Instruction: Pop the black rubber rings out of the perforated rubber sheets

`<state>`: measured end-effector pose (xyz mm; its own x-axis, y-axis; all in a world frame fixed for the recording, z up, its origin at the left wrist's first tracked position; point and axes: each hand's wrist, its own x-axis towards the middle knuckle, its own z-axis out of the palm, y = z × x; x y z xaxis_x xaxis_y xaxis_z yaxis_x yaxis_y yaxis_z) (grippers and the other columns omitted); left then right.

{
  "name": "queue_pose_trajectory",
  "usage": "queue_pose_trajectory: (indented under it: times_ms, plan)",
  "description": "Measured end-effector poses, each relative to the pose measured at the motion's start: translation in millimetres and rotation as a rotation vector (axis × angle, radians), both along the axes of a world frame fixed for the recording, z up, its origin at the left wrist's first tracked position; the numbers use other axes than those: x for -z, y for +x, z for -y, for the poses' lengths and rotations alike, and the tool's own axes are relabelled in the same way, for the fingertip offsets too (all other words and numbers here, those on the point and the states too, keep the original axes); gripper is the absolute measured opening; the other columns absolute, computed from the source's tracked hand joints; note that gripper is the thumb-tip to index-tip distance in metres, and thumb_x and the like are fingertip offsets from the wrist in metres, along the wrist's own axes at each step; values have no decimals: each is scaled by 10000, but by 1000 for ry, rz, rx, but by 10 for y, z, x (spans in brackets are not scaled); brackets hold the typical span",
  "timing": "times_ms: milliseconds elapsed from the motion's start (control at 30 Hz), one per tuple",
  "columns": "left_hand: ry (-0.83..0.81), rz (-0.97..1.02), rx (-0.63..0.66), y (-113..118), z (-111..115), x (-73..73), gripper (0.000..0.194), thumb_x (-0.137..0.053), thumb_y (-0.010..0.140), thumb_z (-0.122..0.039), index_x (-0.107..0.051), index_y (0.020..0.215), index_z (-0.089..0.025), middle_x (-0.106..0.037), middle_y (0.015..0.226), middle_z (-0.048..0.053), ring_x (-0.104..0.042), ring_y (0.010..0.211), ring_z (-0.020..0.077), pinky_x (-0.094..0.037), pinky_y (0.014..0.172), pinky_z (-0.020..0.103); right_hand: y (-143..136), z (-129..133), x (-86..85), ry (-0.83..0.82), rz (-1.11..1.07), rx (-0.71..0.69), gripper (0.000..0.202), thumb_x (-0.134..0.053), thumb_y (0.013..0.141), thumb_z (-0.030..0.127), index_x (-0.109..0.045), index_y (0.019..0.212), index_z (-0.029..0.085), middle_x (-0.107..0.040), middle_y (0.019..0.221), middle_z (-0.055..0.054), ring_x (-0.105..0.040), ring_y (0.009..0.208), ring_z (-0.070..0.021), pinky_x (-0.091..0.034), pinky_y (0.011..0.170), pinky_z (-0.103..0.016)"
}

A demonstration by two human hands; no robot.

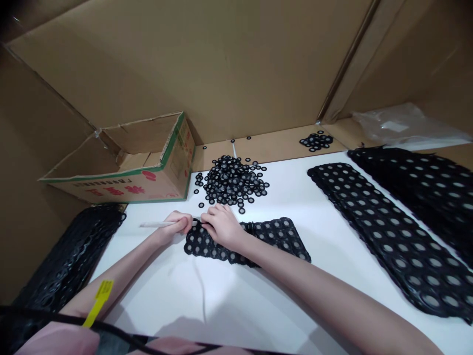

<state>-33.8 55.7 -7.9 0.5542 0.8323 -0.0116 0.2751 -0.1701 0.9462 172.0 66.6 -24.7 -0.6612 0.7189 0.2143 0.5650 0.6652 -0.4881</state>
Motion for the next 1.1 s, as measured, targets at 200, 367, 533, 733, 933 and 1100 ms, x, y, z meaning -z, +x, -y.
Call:
queue_pose_trajectory:
  times_ms: [200, 367, 533, 733, 933, 1100]
  plan:
    - [121, -101, 88, 13, -20, 1, 543, -353, 934, -521, -481, 570, -140, -457, 559, 1, -407, 546, 105, -312, 565, 240, -6, 0, 21, 11, -20, 17, 114, -528, 906, 226, -597, 822, 191, -597, 833, -45, -456, 834, -197, -304, 736, -320]
    - [34, -52, 54, 22, -11, 43, 532, -364, 934, -507, -465, 561, -141, -418, 534, -13, -371, 524, 98, -288, 540, 237, -11, 19, 7, 39, 8, 7, 130, -518, 910, 218, -598, 812, 188, -596, 840, -49, -454, 839, -201, -303, 748, -324]
    - [33, -51, 22, 8, 17, 107, 521, -373, 929, -509, -470, 572, -141, -426, 547, -10, -383, 536, 102, -288, 549, 240, -11, 18, 19, 30, -14, 14, 127, -529, 905, 229, -597, 805, 188, -596, 826, -47, -459, 831, -198, -305, 738, -318]
    - [39, -88, 13, 26, 39, 71, 541, -365, 921, -541, -469, 570, -143, -426, 546, -8, -376, 542, 105, -293, 561, 245, -14, -1, 33, -10, -48, 30, 123, -544, 894, 234, -600, 792, 193, -604, 810, -42, -473, 828, -197, -315, 744, -316]
    - [-86, 58, -75, 20, 12, 100, 548, -467, 879, -571, -511, 563, -126, -390, 503, -22, -342, 509, 94, -241, 528, 251, 6, -17, 37, -53, -99, 23, 92, -569, 883, 232, -593, 803, 192, -619, 824, -40, -496, 856, -200, -329, 768, -320]
    - [-68, 200, -256, -23, 57, 142, 574, -397, 880, -627, -412, 541, -164, -286, 472, -45, -251, 462, 89, -189, 494, 265, 18, -20, 40, -101, -96, 9, 232, -678, 804, 382, -596, 899, 187, -642, 907, -56, -503, 928, -232, -331, 820, -359]
